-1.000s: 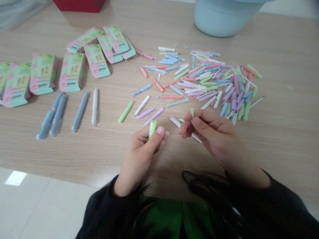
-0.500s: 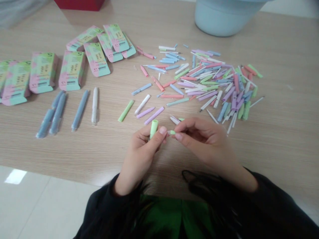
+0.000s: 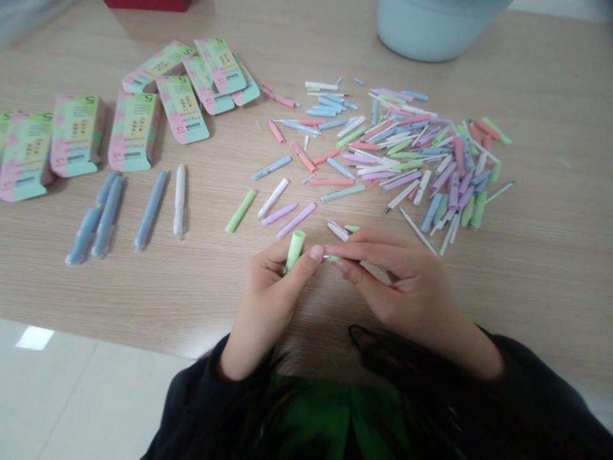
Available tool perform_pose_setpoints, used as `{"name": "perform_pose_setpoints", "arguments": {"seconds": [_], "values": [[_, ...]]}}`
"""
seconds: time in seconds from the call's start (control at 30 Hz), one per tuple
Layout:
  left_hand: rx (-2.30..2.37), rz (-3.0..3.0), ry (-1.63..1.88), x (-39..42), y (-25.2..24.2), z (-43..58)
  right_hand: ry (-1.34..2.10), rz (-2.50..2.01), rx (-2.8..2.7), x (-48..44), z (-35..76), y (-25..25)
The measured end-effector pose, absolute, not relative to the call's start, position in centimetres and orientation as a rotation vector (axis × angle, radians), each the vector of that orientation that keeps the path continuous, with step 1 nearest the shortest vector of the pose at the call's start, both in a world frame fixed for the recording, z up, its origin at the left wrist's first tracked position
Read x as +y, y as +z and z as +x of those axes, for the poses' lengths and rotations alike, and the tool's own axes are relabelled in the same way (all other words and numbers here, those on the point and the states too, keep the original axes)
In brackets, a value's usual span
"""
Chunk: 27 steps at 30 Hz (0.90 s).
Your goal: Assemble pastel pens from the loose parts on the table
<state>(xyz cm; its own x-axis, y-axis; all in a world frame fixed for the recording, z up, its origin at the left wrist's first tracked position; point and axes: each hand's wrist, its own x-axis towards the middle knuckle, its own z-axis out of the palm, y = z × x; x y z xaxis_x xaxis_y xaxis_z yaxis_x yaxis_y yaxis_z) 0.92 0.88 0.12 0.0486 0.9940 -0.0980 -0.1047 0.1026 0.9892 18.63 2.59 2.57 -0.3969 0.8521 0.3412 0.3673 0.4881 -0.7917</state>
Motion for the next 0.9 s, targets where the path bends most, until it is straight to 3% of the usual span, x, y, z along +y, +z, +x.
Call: {"name": "perform_pose_setpoints", "arguments": {"seconds": [0.23, 0.67, 0.9], "values": [[1.201, 1.148, 1.155, 0.8, 0.4, 0.8, 0.778, -1.025, -1.976, 2.4, 18.8, 2.9], [1.084, 0.902, 1.038, 1.0, 0.1, 0.8, 1.242, -1.083, -1.319, 2.6, 18.5, 3.7], [1.059, 0.841, 1.036, 0.7, 0.2, 0.9, 1.185, -1.099, -1.503, 2.1, 18.2, 3.1]]}}
